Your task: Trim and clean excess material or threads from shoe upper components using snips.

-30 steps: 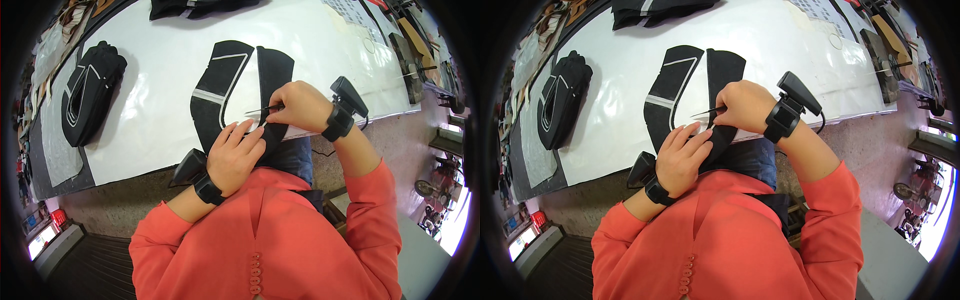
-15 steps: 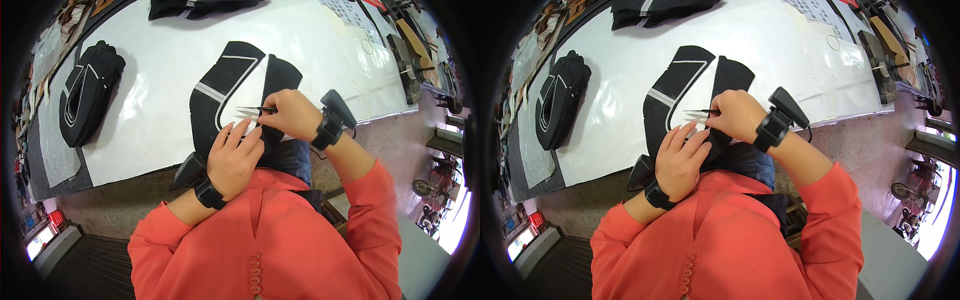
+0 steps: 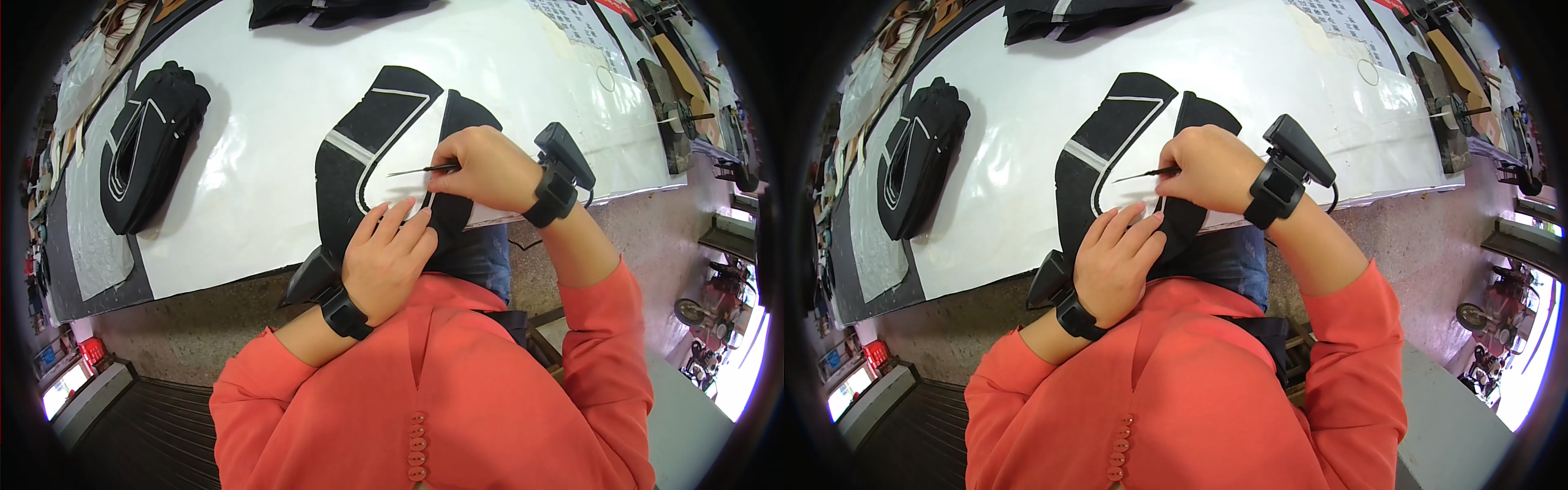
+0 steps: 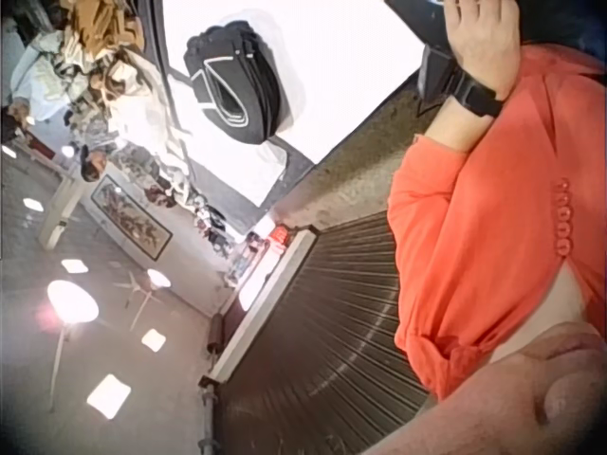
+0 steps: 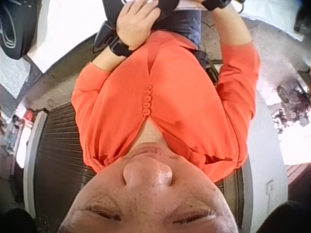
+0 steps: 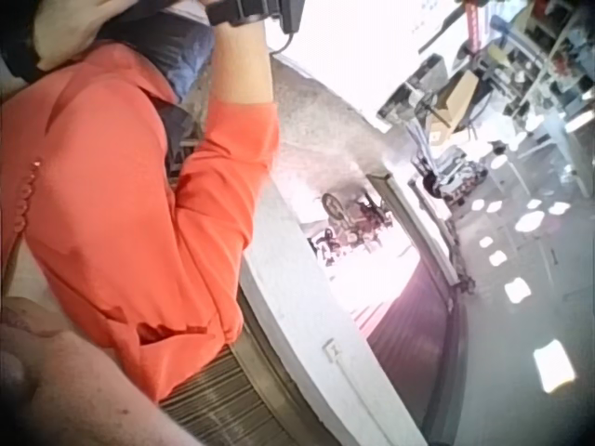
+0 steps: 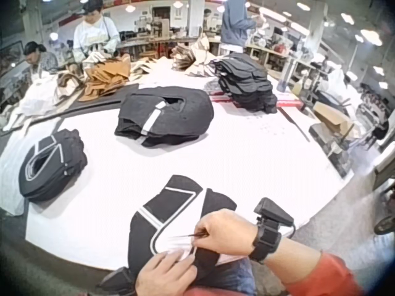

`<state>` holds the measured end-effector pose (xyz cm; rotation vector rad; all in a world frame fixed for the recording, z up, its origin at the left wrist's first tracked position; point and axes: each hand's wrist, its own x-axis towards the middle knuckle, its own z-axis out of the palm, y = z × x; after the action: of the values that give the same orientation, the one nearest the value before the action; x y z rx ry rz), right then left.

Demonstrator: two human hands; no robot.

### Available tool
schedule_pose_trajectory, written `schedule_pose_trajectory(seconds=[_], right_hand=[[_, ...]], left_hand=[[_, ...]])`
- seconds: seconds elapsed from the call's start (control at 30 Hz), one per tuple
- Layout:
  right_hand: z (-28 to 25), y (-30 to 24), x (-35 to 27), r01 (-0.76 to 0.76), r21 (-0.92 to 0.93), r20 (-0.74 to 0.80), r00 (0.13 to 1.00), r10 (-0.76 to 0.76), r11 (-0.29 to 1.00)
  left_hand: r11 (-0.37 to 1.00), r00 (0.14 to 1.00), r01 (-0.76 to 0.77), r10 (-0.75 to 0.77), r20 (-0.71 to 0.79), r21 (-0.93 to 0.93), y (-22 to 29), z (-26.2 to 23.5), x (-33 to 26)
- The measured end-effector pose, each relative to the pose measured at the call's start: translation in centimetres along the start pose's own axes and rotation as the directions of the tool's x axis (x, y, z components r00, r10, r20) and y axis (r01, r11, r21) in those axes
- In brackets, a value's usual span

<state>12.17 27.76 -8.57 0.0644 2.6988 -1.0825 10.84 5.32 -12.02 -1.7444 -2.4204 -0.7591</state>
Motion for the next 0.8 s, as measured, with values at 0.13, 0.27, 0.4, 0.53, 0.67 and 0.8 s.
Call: schedule_pose_trajectory(seconds=[0.13, 0.27, 0.4, 0.53, 0.67, 0.8], right_hand=[[0.2, 0.8, 0.4, -0.081, 0.026, -0.001, 0.997, 0.081, 0.996], [0.9, 0.6, 0.0, -0.104, 0.037, -0.062, 0.992, 0.106, 0.994], [1.7, -0.9, -1.0, -0.222, 0.031, -0.024, 0.975, 0.222, 0.975], [1.9, -1.0, -1.6, -0.241, 0.126, -0.024, 0.969, 0.245, 0.962], [0.0, -0.2, -1.1, -0.188, 0.027, 0.055, 0.981, 0.186, 0.982], [0.5, 0.4, -0.6, -0.002, -0.064, -0.071, 0.997, -0.003, 0.998]], left_hand=[[1.000, 1.000, -0.006, 0.006, 0.016, 0.009, 0.1, -0.1, 0.1], [1.000, 1.000, -0.015, 0.015, -0.004, 0.024, 0.3, -0.2, -0.4], [1.000, 0.999, 0.019, -0.019, 0.028, -0.005, 0.2, -0.3, -0.6], [1.000, 0.999, -0.006, 0.005, 0.044, 0.015, 0.2, -0.6, -0.9], [1.000, 0.999, -0.008, 0.008, 0.052, 0.010, -0.1, -0.8, -1.4], [1.000, 0.999, -0.018, 0.018, 0.035, -0.009, -0.2, -0.5, -1.2]])
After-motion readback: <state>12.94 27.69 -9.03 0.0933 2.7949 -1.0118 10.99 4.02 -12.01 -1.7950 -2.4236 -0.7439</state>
